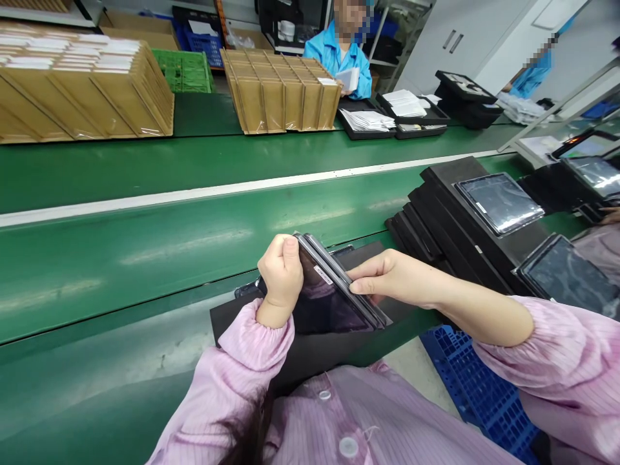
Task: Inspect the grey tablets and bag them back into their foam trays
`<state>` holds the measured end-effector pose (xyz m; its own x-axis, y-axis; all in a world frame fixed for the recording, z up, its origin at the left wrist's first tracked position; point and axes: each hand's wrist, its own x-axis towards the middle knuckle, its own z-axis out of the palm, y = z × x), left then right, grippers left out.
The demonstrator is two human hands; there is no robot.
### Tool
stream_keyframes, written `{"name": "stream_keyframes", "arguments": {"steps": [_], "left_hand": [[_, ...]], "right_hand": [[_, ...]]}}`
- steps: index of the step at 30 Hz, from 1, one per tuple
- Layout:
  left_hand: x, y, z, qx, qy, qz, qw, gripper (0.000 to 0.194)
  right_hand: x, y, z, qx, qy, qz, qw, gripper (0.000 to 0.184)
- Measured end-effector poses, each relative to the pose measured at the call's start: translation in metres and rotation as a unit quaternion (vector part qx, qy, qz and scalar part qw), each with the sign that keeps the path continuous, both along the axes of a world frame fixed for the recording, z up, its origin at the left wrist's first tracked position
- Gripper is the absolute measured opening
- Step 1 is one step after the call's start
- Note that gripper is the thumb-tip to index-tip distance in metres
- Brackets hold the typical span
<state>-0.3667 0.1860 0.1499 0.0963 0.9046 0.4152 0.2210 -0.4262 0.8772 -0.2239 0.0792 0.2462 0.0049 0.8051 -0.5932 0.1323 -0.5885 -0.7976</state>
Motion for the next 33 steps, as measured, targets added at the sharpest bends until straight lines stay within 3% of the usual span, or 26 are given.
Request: {"name": "stream_keyframes", "arguments": {"steps": [10,14,19,26,28,33], "left_hand": [[-0.004,-0.007,0.002,0.013,0.005,-0.007,1.0,0.048],[-0.003,-0.011,0.001,0.026,0.005,-0.012,1.0,0.049],[-0.001,-0.011,0.001,0.038,0.002,-0.032,0.999,0.048],[-0.007,-0.003,-0.001,-0.001,-0.04,-0.022,0.999,0.052],[-0.009,-0.001,-0.001,-0.019,-0.056,-0.017,0.998,0.053],[-0.018,0.003,-0.002,-0.055,-0.098,-0.011,0.994,0.056]], "right_hand": [[-0.007,0.008,0.011,-0.043,-0.059,0.092,0.993,0.012],[-0.009,0.002,0.008,-0.03,-0.11,0.09,0.989,0.021],[-0.01,-0.005,0.007,-0.03,-0.114,0.075,0.99,0.019],[-0.021,0.001,0.005,0.013,-0.136,0.052,0.989,0.024],[-0.022,0.002,0.0,0.035,-0.107,0.034,0.993,0.03],[-0.009,-0.016,-0.034,0.073,0.129,-0.014,0.989,0.049]]}}
